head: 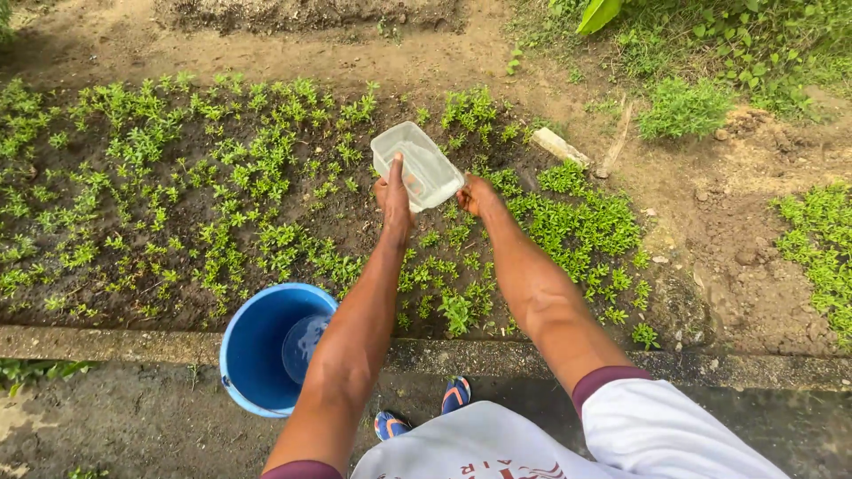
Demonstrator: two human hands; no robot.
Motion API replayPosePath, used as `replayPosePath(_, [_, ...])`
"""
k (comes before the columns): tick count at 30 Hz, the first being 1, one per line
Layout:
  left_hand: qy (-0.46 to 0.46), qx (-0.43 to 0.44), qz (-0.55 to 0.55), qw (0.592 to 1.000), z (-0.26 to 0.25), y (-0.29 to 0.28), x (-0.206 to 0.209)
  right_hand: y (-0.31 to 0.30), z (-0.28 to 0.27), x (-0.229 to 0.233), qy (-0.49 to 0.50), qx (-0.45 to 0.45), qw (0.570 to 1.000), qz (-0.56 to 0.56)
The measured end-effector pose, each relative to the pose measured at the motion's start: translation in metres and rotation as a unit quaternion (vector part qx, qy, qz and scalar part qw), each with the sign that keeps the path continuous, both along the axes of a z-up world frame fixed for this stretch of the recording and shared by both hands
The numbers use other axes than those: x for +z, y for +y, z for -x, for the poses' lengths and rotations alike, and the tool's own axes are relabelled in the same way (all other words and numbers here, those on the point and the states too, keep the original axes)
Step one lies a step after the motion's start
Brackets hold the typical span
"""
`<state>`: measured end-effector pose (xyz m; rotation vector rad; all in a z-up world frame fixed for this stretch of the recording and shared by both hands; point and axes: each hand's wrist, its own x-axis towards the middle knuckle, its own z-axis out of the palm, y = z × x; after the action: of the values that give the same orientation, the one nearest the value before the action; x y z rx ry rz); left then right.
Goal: Watering small plants in a garden using a plastic container and a bucket of water.
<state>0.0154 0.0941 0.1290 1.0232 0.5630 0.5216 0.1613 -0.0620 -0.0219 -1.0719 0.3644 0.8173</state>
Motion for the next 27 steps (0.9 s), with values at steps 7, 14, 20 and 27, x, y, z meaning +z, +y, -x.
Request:
replayPosePath(7, [0.032,0.024,0.043,0.998,-0.053,-0.011,0.007,-0.003,-0.035,0.106,-0.074,-0.075,0.987,0.121])
replayPosePath(14, [0.043,0.006,0.136,0.990,-0.043,-0.001,0.002,-0.018,-0.034,0.132,-0.053,0.053,0.996,0.057])
replayPosePath(20, [0.075,0.006,0.092,0.993,-0.028,0.024,-0.017,-0.009,-0.036,0.043,-0.074,0.007,0.997,0.032])
replayPosePath(27, [0.054,-0.018,0.047,0.997,-0.031,0.037,-0.038,-0.002,0.004,0.029,-0.019,-0.008,0.997,0.070])
